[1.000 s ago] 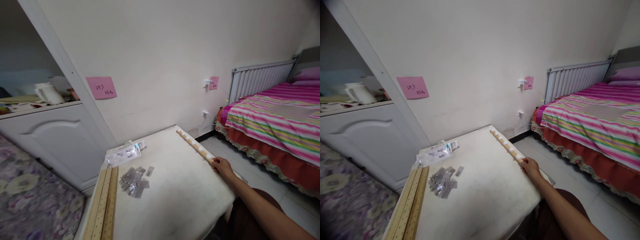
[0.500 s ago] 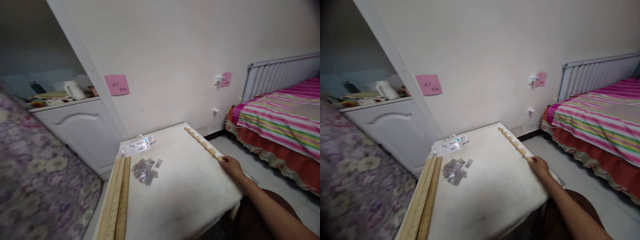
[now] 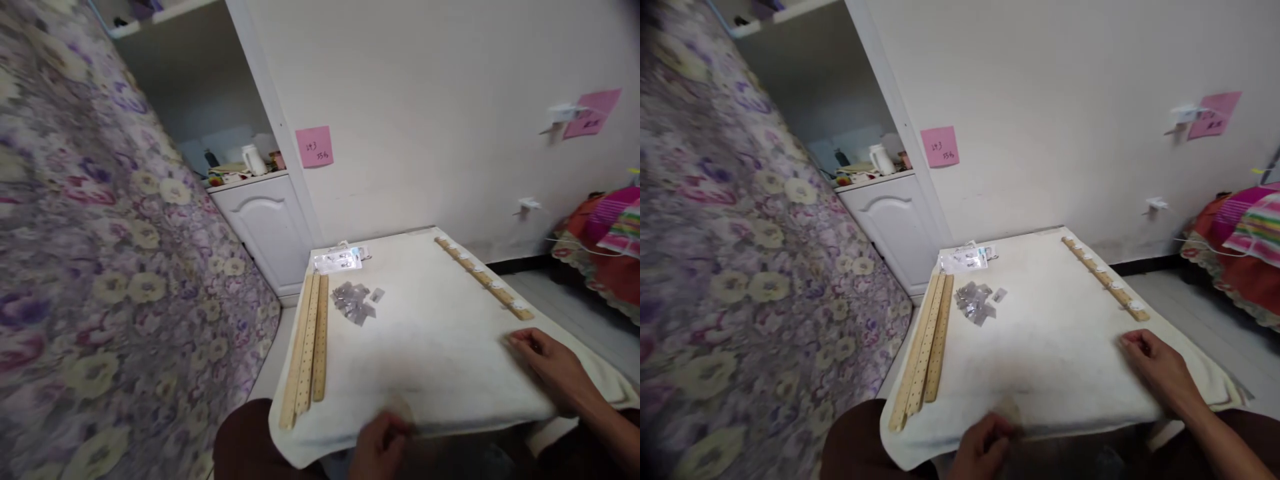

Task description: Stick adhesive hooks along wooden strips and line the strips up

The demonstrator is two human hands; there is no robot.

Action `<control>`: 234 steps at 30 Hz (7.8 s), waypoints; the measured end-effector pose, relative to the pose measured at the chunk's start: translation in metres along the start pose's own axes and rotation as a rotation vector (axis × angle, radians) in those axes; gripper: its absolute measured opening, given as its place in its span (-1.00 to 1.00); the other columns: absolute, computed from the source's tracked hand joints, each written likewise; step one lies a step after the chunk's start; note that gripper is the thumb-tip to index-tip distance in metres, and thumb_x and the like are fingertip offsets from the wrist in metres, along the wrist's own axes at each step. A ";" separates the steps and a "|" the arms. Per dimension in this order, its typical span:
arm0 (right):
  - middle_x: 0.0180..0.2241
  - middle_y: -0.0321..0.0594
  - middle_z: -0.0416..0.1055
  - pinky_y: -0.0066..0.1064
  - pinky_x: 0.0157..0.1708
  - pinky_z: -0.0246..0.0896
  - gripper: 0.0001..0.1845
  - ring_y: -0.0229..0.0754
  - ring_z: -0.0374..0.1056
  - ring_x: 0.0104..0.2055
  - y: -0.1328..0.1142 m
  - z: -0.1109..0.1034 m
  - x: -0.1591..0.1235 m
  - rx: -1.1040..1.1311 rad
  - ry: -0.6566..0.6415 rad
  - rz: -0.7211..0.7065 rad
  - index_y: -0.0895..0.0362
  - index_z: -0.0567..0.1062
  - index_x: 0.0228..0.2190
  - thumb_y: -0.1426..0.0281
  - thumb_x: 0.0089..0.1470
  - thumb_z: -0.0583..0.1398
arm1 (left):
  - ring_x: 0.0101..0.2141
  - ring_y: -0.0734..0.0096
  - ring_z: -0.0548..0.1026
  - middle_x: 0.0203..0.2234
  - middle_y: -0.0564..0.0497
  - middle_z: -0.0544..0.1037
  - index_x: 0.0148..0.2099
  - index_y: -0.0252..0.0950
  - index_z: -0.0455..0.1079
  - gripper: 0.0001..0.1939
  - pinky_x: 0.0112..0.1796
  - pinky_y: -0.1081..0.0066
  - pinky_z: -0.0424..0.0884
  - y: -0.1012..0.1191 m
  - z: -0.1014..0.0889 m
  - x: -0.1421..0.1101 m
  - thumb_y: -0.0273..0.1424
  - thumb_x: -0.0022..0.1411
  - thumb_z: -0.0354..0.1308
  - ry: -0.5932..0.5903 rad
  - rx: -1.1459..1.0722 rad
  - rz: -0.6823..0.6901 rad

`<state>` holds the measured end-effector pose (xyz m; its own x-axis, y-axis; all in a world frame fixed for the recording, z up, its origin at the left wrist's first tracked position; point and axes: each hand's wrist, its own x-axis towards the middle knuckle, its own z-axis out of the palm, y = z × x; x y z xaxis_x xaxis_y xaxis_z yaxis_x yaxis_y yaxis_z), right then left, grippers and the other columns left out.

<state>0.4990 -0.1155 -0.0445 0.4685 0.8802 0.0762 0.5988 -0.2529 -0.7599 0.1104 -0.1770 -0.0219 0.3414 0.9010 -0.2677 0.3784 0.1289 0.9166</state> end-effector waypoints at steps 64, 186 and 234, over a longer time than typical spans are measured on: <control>-0.19 -0.12 0.50 -0.33 -0.35 0.35 -0.45 0.01 0.42 -0.21 -0.063 0.009 -0.098 0.388 -0.811 0.051 -0.05 0.50 -0.08 0.08 -0.17 0.25 | -0.24 0.35 0.50 -0.25 0.00 0.51 -0.05 -0.21 0.28 -0.74 -0.23 0.40 0.34 0.011 -0.089 -0.015 -0.33 0.26 -0.11 0.496 0.682 0.024; -0.40 -0.22 0.47 -0.45 -0.41 0.31 -0.66 -0.28 0.36 -0.45 -0.240 0.169 -0.007 1.044 -0.591 0.199 0.13 0.43 -0.16 0.31 -0.02 0.23 | -0.37 0.33 0.47 -0.39 0.05 0.54 -0.19 -0.22 0.39 -0.80 -0.33 0.41 0.31 0.013 -0.187 0.095 -0.30 0.17 0.03 0.223 0.207 0.177; -0.43 -0.08 0.50 -0.58 -0.65 -0.20 -0.67 -0.36 0.25 -0.56 -0.257 0.206 -0.079 1.116 -1.286 0.349 0.22 0.48 -0.24 0.22 0.05 0.19 | -0.53 0.49 0.43 -0.49 0.08 0.47 -0.13 -0.25 0.42 -0.77 -0.46 0.46 0.24 0.017 -0.178 0.085 -0.35 0.14 0.14 -0.138 -0.279 0.277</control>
<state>0.1744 -0.0376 0.0115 -0.6374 0.7205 -0.2732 -0.3684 -0.5963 -0.7132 -0.0075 -0.0243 0.0242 0.5169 0.8558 -0.0192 0.0149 0.0134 0.9998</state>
